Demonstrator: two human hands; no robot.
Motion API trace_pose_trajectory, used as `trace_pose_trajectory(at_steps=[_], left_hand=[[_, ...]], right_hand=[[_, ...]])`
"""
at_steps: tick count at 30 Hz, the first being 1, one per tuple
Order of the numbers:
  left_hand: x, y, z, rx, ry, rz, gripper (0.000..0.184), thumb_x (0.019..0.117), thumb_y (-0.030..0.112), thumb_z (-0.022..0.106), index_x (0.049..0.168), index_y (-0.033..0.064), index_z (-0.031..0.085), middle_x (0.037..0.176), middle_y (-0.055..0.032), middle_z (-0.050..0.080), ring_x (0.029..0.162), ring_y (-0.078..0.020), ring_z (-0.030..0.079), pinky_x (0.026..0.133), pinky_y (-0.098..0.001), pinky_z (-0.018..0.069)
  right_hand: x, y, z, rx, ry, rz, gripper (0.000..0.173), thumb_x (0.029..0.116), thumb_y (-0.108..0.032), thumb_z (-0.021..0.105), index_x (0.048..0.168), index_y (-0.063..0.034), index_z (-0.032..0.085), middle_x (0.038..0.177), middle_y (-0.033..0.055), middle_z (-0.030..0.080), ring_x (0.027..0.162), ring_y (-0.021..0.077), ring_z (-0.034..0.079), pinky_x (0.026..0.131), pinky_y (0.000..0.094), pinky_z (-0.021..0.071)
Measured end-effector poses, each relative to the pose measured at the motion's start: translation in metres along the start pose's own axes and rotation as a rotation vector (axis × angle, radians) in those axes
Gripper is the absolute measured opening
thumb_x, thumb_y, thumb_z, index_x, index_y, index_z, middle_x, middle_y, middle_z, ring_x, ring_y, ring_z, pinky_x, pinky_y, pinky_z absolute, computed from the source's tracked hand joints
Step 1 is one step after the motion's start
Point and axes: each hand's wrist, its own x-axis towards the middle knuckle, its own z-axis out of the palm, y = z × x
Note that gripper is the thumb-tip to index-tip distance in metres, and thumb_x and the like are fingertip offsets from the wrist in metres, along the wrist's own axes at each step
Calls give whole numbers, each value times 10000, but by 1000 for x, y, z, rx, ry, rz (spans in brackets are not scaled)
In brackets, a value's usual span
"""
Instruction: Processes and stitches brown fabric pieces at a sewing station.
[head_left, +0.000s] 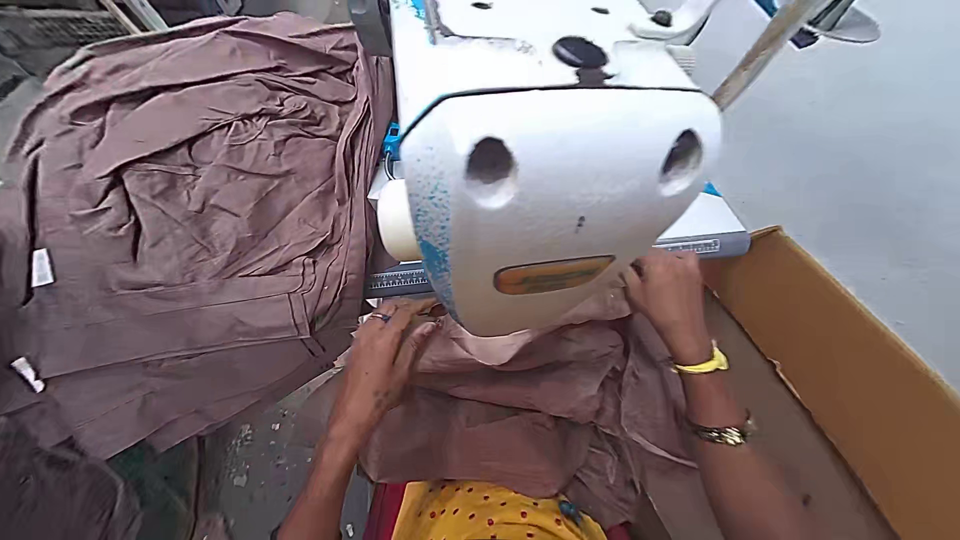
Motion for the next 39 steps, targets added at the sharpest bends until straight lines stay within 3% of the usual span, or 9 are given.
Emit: trace_pose_trajectory(at_steps=[2, 6, 17, 21, 25, 29, 32, 35, 39], left_hand=[[5, 15, 9, -214, -102, -61, 542, 1066, 418, 419, 1386, 12, 584, 1328, -134, 640, 1250, -199, 593, 1073, -424, 463], [15, 39, 20, -454, -89, -282, 503, 1015, 271, 505, 1408, -43, 497, 1269, -135, 613, 1094, -81, 610, 958, -257, 498], [18, 48, 25, -594, 2, -397, 479, 963, 234, 607, 1351, -19, 485, 1077, -29, 620, 853, 13, 620, 767, -163, 521], [21, 44, 27, -504, 4, -359, 337, 961, 241, 587, 1191, -4, 561, 949, 5, 589, 802, 27, 577, 735, -161, 495], [-5, 59, 20, -216, 161, 35, 306, 948, 249, 604, 710, 61, 643, 564, -7, 551, 511, -52, 522, 489, -233, 433], [-26, 66, 16, -293, 95, 95, 336, 1000, 319, 604, 747, 98, 623, 582, 38, 513, 514, 11, 454, 487, -155, 375], [-28, 63, 9, -316, 71, 120, 292, 1012, 362, 614, 937, 118, 754, 756, 42, 698, 649, 49, 581, 608, -134, 468], [-35, 59, -15, -441, 70, 108, 273, 1010, 351, 633, 945, 118, 760, 857, 55, 746, 773, 67, 651, 717, -129, 538], [-31, 3, -53, -337, 126, -207, 247, 972, 334, 636, 913, 127, 756, 827, 122, 712, 722, 91, 623, 659, -114, 520]], right_hand=[[9, -20, 11, 53, 89, -103, 172, 962, -94, 648, 1035, 17, 757, 995, 264, 705, 967, 471, 677, 847, 645, 499], [31, -37, 37, 53, 110, -191, 225, 967, -114, 675, 1150, -1, 738, 1036, 245, 672, 975, 439, 661, 786, 556, 537], [17, -29, 32, 328, 249, -98, 197, 956, -149, 679, 966, 44, 718, 884, 197, 687, 813, 307, 674, 747, 452, 538], [13, -54, 5, 464, 244, -150, 145, 897, -141, 720, 917, 3, 725, 836, 90, 703, 746, 85, 644, 710, 236, 526], [-2, -87, 4, 320, 372, -535, 190, 939, -213, 673, 855, -47, 714, 808, 117, 722, 778, 225, 713, 688, 363, 581], [-13, -114, 17, 216, 375, -874, 232, 1001, -165, 560, 820, -118, 697, 739, 50, 700, 769, 207, 680, 718, 321, 527], [-12, -117, 15, 383, 234, -800, 210, 975, -189, 611, 807, -110, 709, 789, 47, 731, 826, 166, 703, 762, 278, 543], [-35, -113, 8, 857, -250, -646, 289, 1066, -376, 526, 1007, -98, 581, 920, 25, 681, 960, 101, 646, 911, 272, 498], [-33, -98, 11, 794, -221, -327, 318, 994, -352, 638, 1004, -34, 638, 826, 24, 666, 834, 120, 621, 847, 374, 481]])
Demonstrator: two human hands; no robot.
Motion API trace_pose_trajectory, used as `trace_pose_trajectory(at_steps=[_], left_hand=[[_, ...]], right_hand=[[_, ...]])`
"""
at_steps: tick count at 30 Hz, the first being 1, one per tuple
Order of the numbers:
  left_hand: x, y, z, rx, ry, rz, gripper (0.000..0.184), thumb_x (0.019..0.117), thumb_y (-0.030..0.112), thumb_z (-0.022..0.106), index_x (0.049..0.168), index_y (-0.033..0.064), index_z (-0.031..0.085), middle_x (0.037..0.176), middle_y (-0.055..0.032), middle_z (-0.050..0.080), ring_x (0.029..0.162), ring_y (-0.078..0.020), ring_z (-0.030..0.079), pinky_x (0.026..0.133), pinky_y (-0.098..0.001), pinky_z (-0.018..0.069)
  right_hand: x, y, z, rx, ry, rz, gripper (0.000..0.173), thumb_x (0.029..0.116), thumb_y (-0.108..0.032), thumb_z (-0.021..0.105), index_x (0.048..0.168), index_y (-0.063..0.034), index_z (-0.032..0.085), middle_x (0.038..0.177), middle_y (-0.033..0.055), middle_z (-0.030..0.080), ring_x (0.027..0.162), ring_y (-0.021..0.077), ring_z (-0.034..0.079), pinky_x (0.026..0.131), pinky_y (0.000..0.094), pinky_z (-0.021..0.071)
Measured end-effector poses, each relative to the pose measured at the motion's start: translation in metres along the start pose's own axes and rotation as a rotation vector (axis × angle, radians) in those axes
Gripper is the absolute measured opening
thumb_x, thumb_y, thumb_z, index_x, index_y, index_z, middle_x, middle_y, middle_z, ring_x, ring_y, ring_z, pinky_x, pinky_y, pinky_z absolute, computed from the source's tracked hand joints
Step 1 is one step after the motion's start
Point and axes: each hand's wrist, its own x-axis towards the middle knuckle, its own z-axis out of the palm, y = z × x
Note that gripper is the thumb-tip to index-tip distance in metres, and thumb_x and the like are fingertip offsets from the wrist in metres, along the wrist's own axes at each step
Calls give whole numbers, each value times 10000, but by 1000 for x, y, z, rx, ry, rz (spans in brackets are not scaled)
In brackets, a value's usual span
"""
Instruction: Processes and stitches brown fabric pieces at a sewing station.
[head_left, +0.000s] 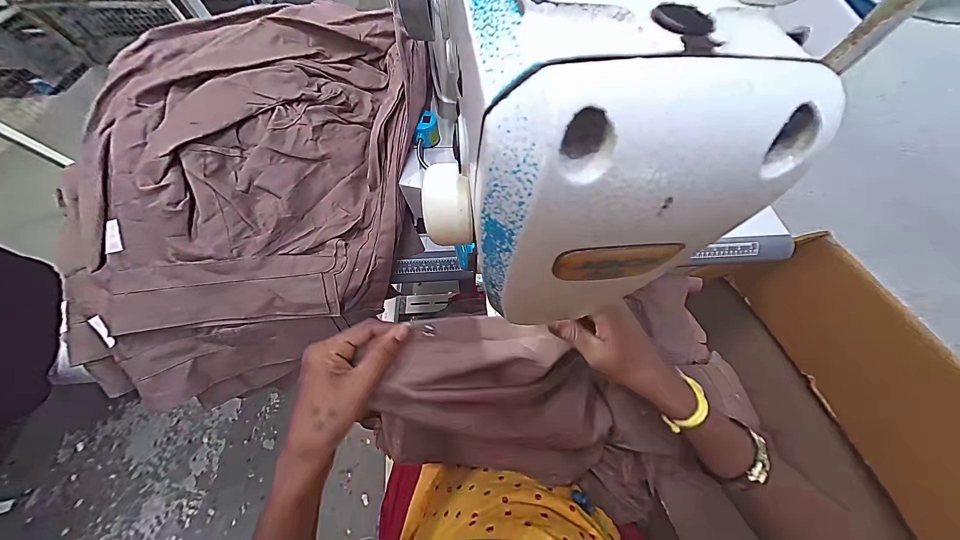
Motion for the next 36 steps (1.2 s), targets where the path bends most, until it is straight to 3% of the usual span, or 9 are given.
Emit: trace_pose_trajectory(at_steps=[5, 10, 15, 18, 20, 23, 26, 33, 36], left_hand=[[10, -26, -6, 103, 56, -139, 249, 965, 343, 637, 926, 125, 751, 773, 112, 688, 652, 90, 589, 603, -120, 478], [18, -16, 8, 137, 57, -78, 265, 971, 386, 631, 916, 165, 767, 798, 130, 695, 674, 102, 581, 623, -129, 463], [22, -28, 19, 278, 34, -53, 341, 958, 446, 601, 901, 151, 763, 757, 89, 674, 632, 51, 546, 615, -216, 441], [19, -33, 34, 431, 28, 61, 414, 985, 440, 555, 964, 92, 780, 852, -101, 730, 775, -261, 684, 705, -527, 511], [18, -30, 47, 399, -42, 159, 369, 1013, 337, 533, 1112, 67, 763, 1032, -176, 723, 976, -378, 690, 837, -595, 526], [22, -9, 67, 100, -223, 110, 472, 1080, 330, 409, 1365, 4, 597, 1265, -113, 666, 1187, -142, 612, 1046, -352, 474], [27, 15, 83, -82, -267, -99, 487, 1060, 286, 424, 1403, -46, 516, 1341, -150, 594, 1241, -117, 554, 1070, -298, 437], [28, 22, 95, -189, -161, -227, 496, 1009, 207, 499, 1436, -40, 448, 1175, -63, 620, 1014, -5, 604, 897, -183, 496], [28, 25, 95, -190, -149, -253, 455, 1006, 168, 511, 1406, -46, 475, 1169, -67, 617, 998, 7, 592, 879, -172, 486]], right_hand=[[18, 12, 3, 38, 40, 78, 188, 982, -216, 609, 990, -29, 603, 800, -16, 623, 751, -27, 586, 714, 179, 499], [15, 20, -12, -32, 65, 165, 182, 999, -269, 597, 987, -91, 563, 723, -107, 523, 637, -96, 480, 610, 117, 424], [1, 34, -29, -465, 136, 160, 362, 982, -371, 612, 994, -13, 664, 656, 98, 600, 592, 271, 604, 564, 480, 478], [0, 56, -58, -680, 69, 439, 353, 1012, -337, 599, 1007, 1, 700, 759, 235, 670, 769, 466, 676, 682, 646, 474], [0, 73, -62, -750, 215, 376, 273, 1002, -237, 621, 974, 13, 728, 842, 243, 704, 823, 466, 697, 713, 639, 510], [18, 77, -51, -750, 371, 117, 181, 976, -118, 643, 1024, 7, 765, 929, 214, 700, 869, 400, 695, 729, 539, 555], [37, 79, -41, -744, 309, 51, 215, 979, -131, 658, 1118, 2, 752, 982, 222, 680, 930, 408, 670, 765, 522, 547], [36, 94, -34, -739, 311, -32, 140, 950, -98, 664, 973, 15, 743, 969, 225, 684, 918, 412, 681, 751, 526, 548], [36, 93, -36, -744, 298, -44, 190, 955, -107, 661, 1084, 3, 746, 975, 226, 683, 911, 408, 678, 753, 511, 545]])
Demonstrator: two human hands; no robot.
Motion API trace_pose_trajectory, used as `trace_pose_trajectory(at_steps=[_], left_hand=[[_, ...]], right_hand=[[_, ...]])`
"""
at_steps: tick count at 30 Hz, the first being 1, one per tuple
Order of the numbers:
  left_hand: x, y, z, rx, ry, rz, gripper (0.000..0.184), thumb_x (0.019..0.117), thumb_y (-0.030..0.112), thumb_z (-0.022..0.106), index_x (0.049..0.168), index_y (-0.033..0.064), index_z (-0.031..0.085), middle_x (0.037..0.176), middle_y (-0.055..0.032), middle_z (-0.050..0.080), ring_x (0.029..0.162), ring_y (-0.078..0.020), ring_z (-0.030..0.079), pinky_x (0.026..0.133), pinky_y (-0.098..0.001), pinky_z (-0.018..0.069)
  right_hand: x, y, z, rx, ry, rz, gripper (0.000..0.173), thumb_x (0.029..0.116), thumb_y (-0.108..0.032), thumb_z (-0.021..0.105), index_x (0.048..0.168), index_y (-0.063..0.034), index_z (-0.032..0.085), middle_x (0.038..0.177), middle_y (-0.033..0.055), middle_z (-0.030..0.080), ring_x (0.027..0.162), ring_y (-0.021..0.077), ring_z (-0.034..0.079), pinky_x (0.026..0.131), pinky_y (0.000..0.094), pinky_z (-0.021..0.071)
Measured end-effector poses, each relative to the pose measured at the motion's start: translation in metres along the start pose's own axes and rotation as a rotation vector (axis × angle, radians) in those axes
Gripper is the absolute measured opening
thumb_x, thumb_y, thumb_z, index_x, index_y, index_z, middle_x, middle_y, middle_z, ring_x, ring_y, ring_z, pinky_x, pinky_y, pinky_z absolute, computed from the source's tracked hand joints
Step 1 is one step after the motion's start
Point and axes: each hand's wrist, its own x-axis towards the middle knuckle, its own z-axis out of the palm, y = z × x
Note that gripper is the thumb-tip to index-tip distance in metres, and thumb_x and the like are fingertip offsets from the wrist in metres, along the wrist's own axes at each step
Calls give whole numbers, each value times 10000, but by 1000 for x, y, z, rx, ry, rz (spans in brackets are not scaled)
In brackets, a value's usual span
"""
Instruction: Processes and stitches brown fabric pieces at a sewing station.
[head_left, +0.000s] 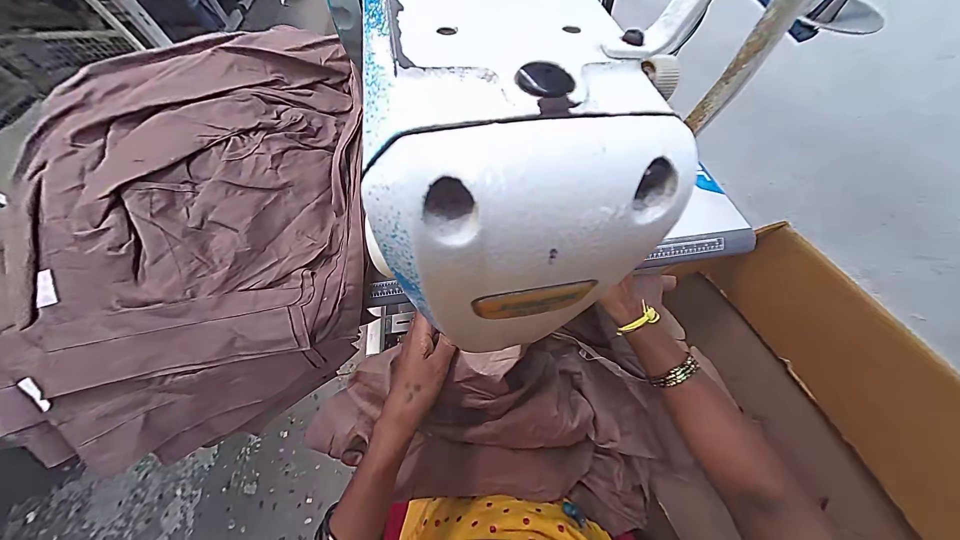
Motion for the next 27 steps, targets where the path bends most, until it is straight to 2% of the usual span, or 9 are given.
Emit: trace_pose_trajectory(at_steps=[6, 9, 11, 13, 15, 17, 20, 23, 27], left_hand=[[3, -1, 0, -79, -2, 15, 506, 994, 158, 547, 1439, -49, 426, 1125, -44, 612, 892, 27, 612, 802, -142, 510], [5, -6, 1, -72, 12, 26, 482, 978, 196, 562, 1387, -33, 452, 1082, -19, 618, 856, 23, 610, 771, -156, 515], [5, -5, 0, 15, 28, 44, 352, 983, 239, 562, 1228, -14, 559, 997, -26, 613, 850, -31, 597, 774, -234, 512], [-4, -2, -2, 197, 73, 183, 229, 956, 265, 565, 861, 68, 629, 704, 21, 563, 653, -53, 550, 620, -286, 458], [-26, 4, -9, 280, -23, 419, 334, 975, 291, 603, 739, 62, 662, 577, -10, 557, 519, -85, 531, 500, -287, 445], [-45, 4, -14, 243, -196, 534, 407, 1023, 369, 588, 723, 94, 582, 556, 12, 475, 491, -51, 454, 465, -217, 377], [-49, -6, -10, 264, -225, 485, 420, 1018, 442, 586, 760, 112, 608, 572, 27, 487, 506, -44, 452, 479, -217, 380], [-49, -4, -7, 292, -202, 511, 349, 1020, 423, 579, 915, 129, 734, 682, 22, 649, 595, -46, 586, 561, -248, 489], [-56, 5, -34, 84, -129, 557, 288, 1027, 352, 603, 972, 110, 749, 862, 43, 740, 782, 50, 656, 734, -145, 547]], right_hand=[[0, 5, 1, 34, 46, -16, 121, 941, -84, 668, 944, 19, 732, 954, 220, 686, 912, 399, 687, 766, 503, 555], [-1, 3, -6, 216, 83, 153, 142, 947, -74, 664, 1003, 35, 735, 969, 208, 712, 896, 345, 704, 799, 490, 558], [4, -6, -21, 364, -15, 362, 160, 953, -44, 662, 1091, 17, 715, 960, 168, 714, 799, 260, 677, 735, 451, 551], [10, -20, -36, 442, -105, 450, 169, 949, -54, 686, 1114, -18, 704, 936, 102, 706, 769, 165, 644, 712, 377, 538], [9, -41, -47, 362, -29, 226, 144, 932, -98, 699, 1011, 19, 725, 907, 125, 726, 787, 191, 684, 718, 385, 557], [0, -67, -50, 204, 124, -155, 190, 940, -168, 665, 855, -2, 701, 804, 145, 716, 750, 247, 718, 668, 380, 583], [-9, -98, -39, 164, 153, -551, 194, 1002, -140, 576, 839, -98, 671, 727, 73, 659, 733, 214, 657, 700, 322, 528], [0, -107, -37, 264, 69, -462, 189, 940, -159, 630, 788, -94, 722, 794, 81, 744, 821, 197, 728, 760, 313, 572], [-23, -108, -51, 851, -382, -246, 346, 1047, -445, 531, 1060, -110, 617, 983, -2, 714, 1003, 66, 658, 964, 321, 488]])
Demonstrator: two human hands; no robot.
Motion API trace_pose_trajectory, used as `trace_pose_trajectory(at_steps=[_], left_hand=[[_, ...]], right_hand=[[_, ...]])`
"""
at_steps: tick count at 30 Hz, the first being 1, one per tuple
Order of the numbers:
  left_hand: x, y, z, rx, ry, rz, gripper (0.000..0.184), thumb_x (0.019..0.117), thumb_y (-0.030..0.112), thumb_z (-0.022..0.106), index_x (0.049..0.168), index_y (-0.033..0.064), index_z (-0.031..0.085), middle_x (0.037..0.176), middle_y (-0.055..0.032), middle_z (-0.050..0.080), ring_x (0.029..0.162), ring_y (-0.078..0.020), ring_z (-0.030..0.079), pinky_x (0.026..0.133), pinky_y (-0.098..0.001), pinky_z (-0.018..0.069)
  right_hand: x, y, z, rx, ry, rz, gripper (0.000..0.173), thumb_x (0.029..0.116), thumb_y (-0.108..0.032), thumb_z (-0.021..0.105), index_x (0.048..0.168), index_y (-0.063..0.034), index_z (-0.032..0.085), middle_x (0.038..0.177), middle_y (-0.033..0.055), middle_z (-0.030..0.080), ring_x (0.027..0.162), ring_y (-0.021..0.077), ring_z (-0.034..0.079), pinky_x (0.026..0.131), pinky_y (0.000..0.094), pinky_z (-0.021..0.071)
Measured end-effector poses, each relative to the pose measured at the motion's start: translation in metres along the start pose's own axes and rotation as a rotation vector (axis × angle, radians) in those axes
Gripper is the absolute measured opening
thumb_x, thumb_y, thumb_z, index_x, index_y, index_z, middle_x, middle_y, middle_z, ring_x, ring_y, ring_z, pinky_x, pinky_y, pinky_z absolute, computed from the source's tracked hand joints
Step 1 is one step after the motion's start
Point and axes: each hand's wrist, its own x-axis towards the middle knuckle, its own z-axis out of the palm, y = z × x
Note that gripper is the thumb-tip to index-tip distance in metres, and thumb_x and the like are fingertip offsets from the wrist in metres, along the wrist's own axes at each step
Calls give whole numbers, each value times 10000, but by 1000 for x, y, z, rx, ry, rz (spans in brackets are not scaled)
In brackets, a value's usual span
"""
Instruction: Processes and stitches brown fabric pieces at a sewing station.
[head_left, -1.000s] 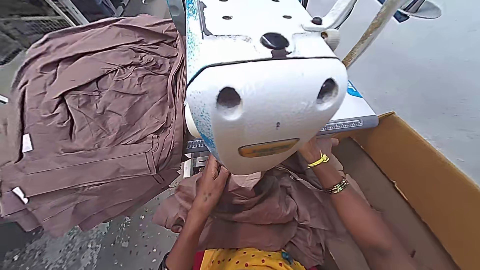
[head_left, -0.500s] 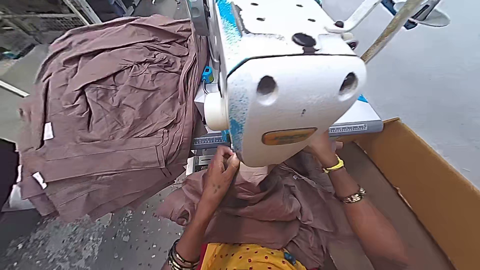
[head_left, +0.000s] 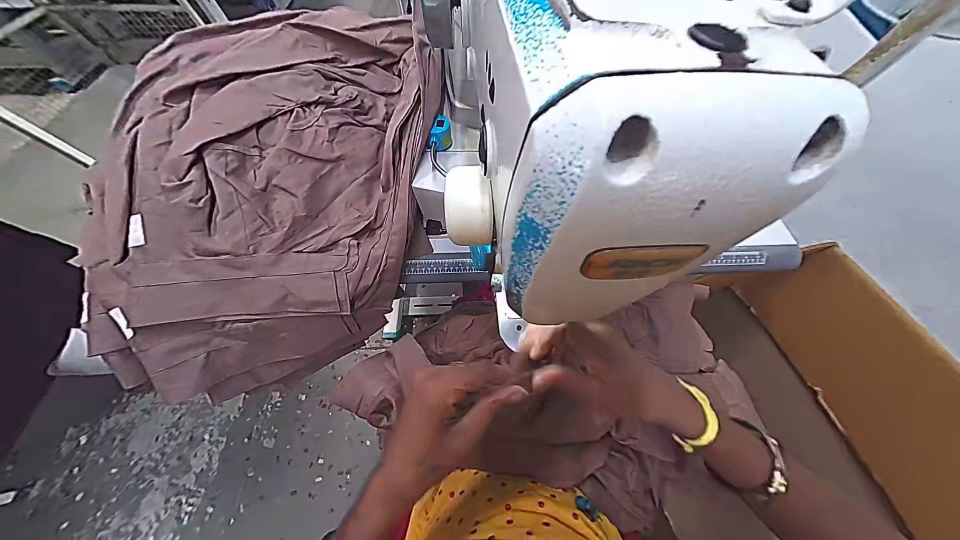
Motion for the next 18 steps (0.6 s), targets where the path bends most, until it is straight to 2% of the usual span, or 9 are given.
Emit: trace_pose_trajectory(at_steps=[1, 3, 4, 6, 8, 10, 13, 15, 18], left_hand=[[-2, -2, -16, -3, 50, -62, 286, 1022, 382, 602, 958, 147, 752, 886, 87, 742, 814, 70, 660, 759, -143, 554], [-5, -18, -46, 46, 167, -210, 244, 997, 341, 630, 939, 145, 762, 894, 118, 737, 819, 73, 660, 762, -141, 557], [-7, -29, -56, 104, 216, -288, 228, 980, 312, 635, 936, 125, 757, 871, 115, 725, 788, 78, 649, 730, -128, 544], [-10, -50, -66, 223, 261, -406, 238, 964, 321, 630, 945, 118, 752, 846, 109, 712, 750, 91, 627, 689, -123, 511], [-16, -58, -69, 275, 269, -464, 260, 964, 350, 628, 949, 122, 752, 833, 105, 702, 734, 92, 611, 678, -132, 496], [-18, -60, -69, 256, 276, -490, 251, 962, 337, 632, 949, 117, 754, 829, 106, 706, 727, 91, 615, 678, -132, 503], [-19, -63, -65, 251, 267, -500, 254, 964, 342, 625, 951, 123, 753, 830, 109, 700, 728, 87, 608, 685, -140, 497], [-12, -62, -62, 268, 271, -479, 261, 960, 349, 627, 950, 120, 752, 827, 104, 696, 727, 85, 601, 678, -151, 486], [-1, -51, -59, 275, 265, -423, 254, 975, 333, 618, 966, 126, 764, 871, 100, 718, 772, 91, 622, 712, -136, 503]], right_hand=[[-6, -2, 0, 62, -27, 42, 332, 1037, -438, 554, 1073, -108, 571, 974, -2, 683, 990, 55, 631, 988, 316, 438], [-9, 3, -2, -28, 120, 173, 325, 998, -376, 635, 1025, -52, 631, 869, 16, 685, 853, 79, 634, 886, 338, 483], [-7, 9, -4, -72, 168, 250, 322, 983, -350, 653, 1031, -32, 642, 855, 21, 679, 828, 90, 625, 853, 366, 479], [6, 17, -3, -114, 225, 367, 317, 917, -310, 705, 1026, -17, 650, 828, 26, 671, 787, 85, 632, 782, 348, 506], [19, 17, 1, -95, 208, 518, 380, 870, -355, 748, 1041, -25, 668, 813, 22, 657, 771, 96, 621, 725, 346, 519], [28, 11, -3, -70, 152, 606, 367, 870, -340, 746, 1032, -20, 670, 821, 41, 642, 791, 130, 607, 734, 381, 496], [27, 8, -7, -43, 101, 582, 315, 905, -293, 730, 1030, -13, 661, 821, 25, 618, 770, 88, 570, 725, 322, 476], [23, 13, -12, 1, 113, 526, 273, 913, -267, 724, 1041, -35, 660, 828, -20, 626, 769, 14, 574, 739, 239, 495], [9, 22, -22, -24, 179, 459, 211, 955, -255, 653, 1014, -54, 624, 722, -57, 579, 652, -9, 542, 638, 228, 479]])
